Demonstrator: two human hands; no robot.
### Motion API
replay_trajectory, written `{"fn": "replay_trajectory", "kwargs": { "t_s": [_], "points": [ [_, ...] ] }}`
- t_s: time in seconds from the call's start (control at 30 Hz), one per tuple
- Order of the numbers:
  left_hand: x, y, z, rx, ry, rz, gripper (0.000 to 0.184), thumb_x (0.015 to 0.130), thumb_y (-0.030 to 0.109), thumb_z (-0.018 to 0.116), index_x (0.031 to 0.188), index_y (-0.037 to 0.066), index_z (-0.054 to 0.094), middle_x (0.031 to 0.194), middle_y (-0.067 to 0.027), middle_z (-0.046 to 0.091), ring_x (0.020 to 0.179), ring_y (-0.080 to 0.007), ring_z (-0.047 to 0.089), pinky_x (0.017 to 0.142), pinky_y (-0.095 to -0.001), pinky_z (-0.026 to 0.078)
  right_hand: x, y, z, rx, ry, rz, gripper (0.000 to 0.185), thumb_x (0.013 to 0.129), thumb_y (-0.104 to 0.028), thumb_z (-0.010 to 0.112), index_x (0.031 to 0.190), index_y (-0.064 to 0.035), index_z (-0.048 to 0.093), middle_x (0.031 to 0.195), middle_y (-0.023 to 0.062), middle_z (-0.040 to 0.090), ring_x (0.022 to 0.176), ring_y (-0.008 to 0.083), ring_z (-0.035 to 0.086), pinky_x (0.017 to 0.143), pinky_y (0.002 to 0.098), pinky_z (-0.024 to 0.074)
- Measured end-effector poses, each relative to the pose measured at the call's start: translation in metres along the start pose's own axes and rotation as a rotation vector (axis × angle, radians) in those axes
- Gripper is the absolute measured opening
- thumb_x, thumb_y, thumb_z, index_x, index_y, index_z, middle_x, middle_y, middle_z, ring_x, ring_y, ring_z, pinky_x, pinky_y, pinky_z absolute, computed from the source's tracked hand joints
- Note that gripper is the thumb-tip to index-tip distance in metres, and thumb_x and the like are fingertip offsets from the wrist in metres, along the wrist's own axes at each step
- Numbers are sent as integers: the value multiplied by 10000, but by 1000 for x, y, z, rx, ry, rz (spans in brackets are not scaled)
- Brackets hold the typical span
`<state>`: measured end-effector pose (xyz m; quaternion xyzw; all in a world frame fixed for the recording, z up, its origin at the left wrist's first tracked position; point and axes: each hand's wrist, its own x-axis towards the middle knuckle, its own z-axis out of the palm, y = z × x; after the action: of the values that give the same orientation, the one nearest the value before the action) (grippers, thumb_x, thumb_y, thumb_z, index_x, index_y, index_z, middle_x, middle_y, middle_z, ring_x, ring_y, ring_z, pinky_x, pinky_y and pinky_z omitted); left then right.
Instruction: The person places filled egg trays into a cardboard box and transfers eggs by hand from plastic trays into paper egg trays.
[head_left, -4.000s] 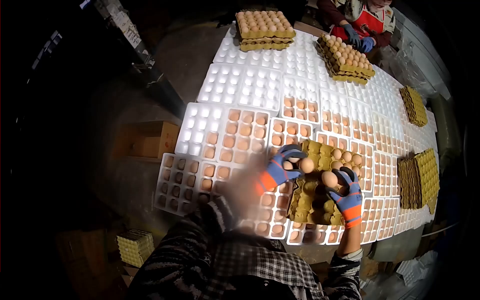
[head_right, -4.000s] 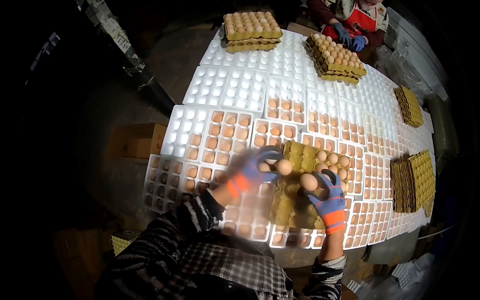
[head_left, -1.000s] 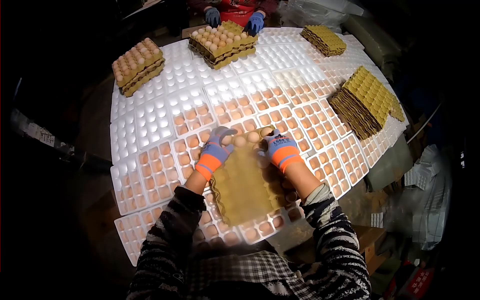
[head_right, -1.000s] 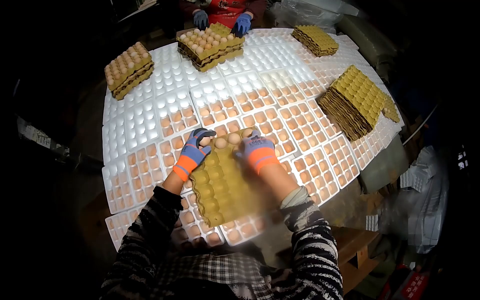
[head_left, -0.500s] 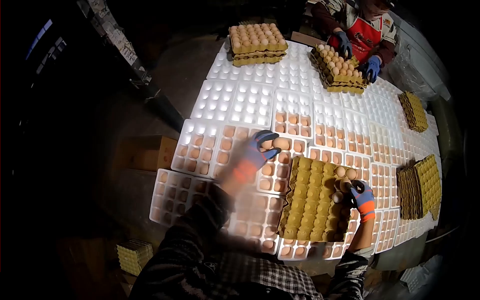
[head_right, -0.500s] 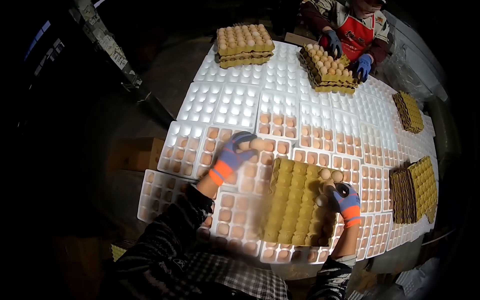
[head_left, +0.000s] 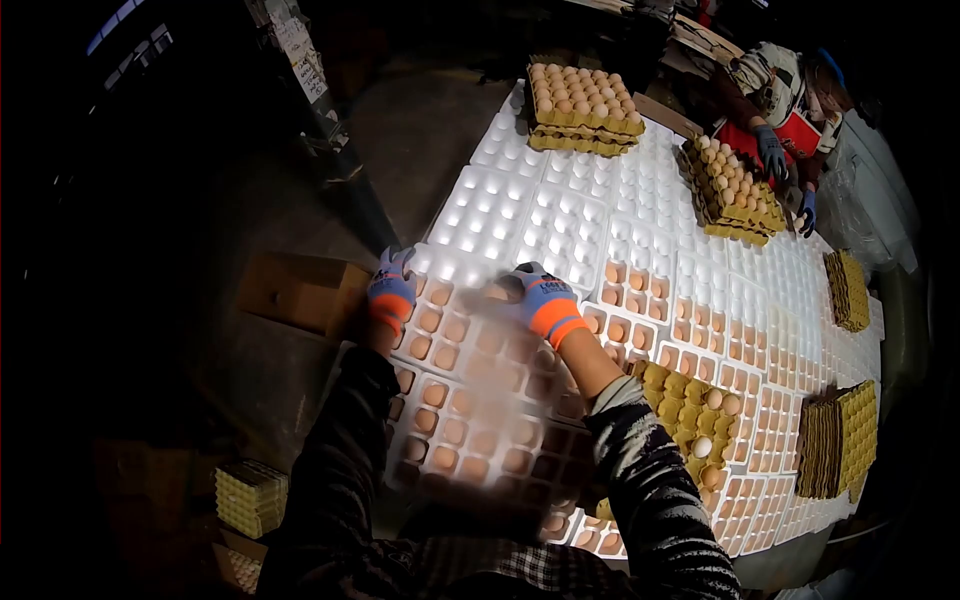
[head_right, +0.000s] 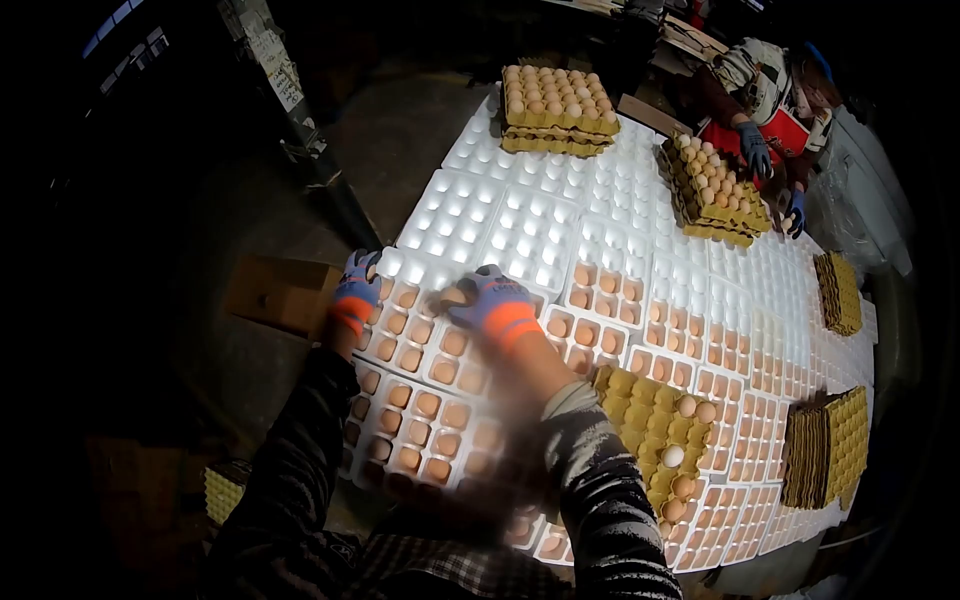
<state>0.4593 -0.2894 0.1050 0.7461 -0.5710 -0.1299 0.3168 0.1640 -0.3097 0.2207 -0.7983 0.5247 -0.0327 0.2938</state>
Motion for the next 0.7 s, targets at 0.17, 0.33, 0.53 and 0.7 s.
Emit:
{"fn": "replay_trajectory", "kwargs": {
  "t_s": [0.17,0.33,0.53,0.7],
  "points": [
    [35,-14,30,-26,-156,88,576,865,326,684,1418,245,546,1512,-143,460,1310,-353,517,1048,-428,468,86,-60,50,-286,50,-35,484,860,-466,671,1256,-187,662,1352,133,561,1167,316,645,947,433,534],
    [55,-37,61,-136,36,36,612,822,289,755,1399,239,557,1351,-157,565,1178,-313,594,943,-398,518,119,-33,82,-276,75,-115,315,859,-343,674,1123,-171,665,1231,127,590,1110,328,640,920,442,530],
    [92,18,65,-819,249,-218,482,874,30,694,1326,156,585,967,-77,621,763,-196,643,627,-316,518,95,-41,49,-313,14,-152,348,916,-364,643,1211,-183,668,1293,122,568,1135,302,658,906,441,548],
    [113,22,84,-548,288,59,463,871,53,693,1325,90,615,1324,-131,529,1178,-263,573,998,-343,471,125,-42,71,-406,80,-219,272,948,-246,554,1165,-178,704,1243,100,613,1128,306,661,884,440,551]
  ]
}}
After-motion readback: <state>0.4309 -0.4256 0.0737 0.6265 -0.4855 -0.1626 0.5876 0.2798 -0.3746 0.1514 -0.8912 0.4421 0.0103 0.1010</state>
